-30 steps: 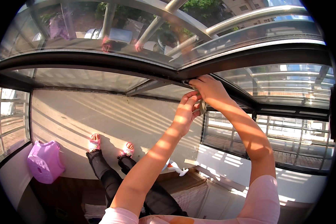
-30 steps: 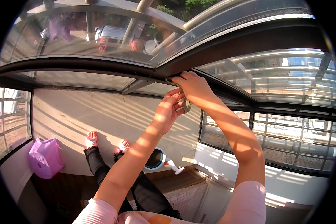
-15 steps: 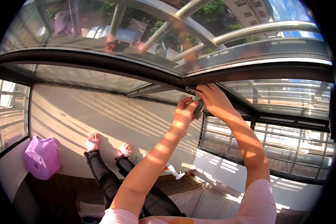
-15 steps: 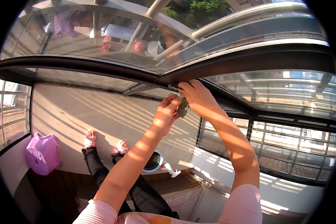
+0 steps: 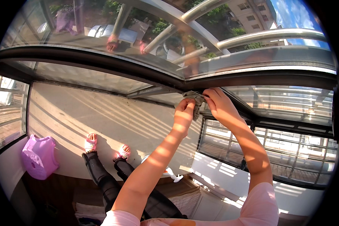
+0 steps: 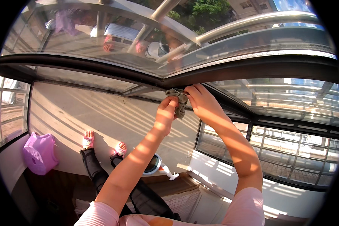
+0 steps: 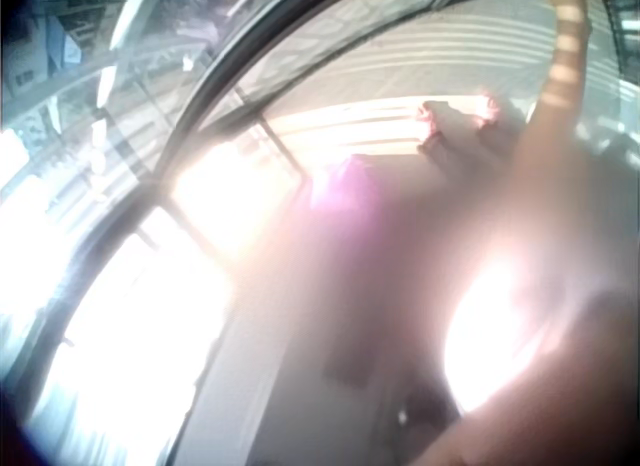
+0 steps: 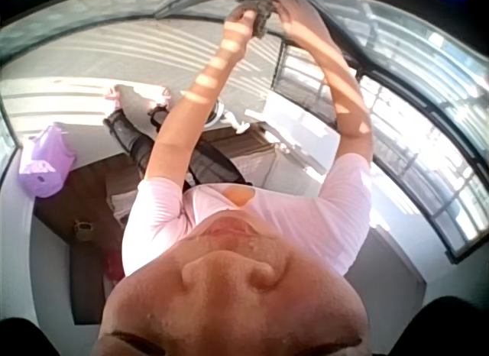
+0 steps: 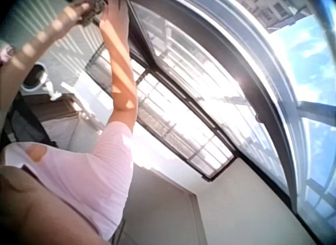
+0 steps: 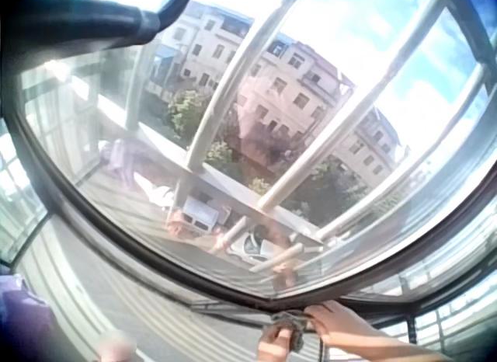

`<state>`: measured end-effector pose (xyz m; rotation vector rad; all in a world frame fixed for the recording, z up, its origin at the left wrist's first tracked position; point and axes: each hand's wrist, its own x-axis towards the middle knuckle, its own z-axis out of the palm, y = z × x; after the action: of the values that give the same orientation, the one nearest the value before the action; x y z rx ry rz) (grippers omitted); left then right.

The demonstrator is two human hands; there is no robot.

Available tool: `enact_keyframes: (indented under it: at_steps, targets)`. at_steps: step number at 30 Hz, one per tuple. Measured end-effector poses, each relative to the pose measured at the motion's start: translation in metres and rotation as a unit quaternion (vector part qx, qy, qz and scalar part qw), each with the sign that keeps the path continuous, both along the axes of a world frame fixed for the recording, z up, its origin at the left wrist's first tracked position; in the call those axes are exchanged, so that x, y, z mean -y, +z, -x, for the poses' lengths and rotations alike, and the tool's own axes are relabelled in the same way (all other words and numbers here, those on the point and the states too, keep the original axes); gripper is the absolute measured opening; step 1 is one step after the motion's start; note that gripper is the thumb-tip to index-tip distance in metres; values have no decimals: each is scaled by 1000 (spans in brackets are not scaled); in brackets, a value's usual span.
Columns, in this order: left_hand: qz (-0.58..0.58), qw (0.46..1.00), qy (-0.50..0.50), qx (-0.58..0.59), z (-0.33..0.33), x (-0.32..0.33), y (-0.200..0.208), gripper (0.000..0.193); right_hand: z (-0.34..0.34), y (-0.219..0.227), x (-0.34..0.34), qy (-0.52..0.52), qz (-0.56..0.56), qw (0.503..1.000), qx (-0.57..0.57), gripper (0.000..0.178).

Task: The person cleans the window frame and glass using a wet cloth and a card-like tool. They repeatedly dip the cloth into a bucket of water, wring it out, and wipe the window frame and glass surfaces. The person uses the card to scrape along the frame and glass, alternating between wiping and scraping motions.

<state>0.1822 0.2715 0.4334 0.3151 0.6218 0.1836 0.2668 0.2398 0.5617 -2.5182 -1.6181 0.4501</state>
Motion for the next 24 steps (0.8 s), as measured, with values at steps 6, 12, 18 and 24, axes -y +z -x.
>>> enact_keyframes:
  at_steps: [6, 12, 18, 24]
  targets:
    - [-225, 969, 104, 11, -8, 15, -12, 14, -1, 0, 0, 64, -19, 993, 94, 12]
    - [-283, 958, 56, 9, -12, 14, -9, 16, -9, -7, 3, 87, 14, 987, 134, 12]
    - [-309, 949, 61, -20, -12, 12, -7, 16, -6, -2, -7, 88, 23, 984, 155, 13]
    - [-312, 948, 46, -37, -11, 4, 2, 18, -18, -15, -3, 116, 45, 981, 150, 13]
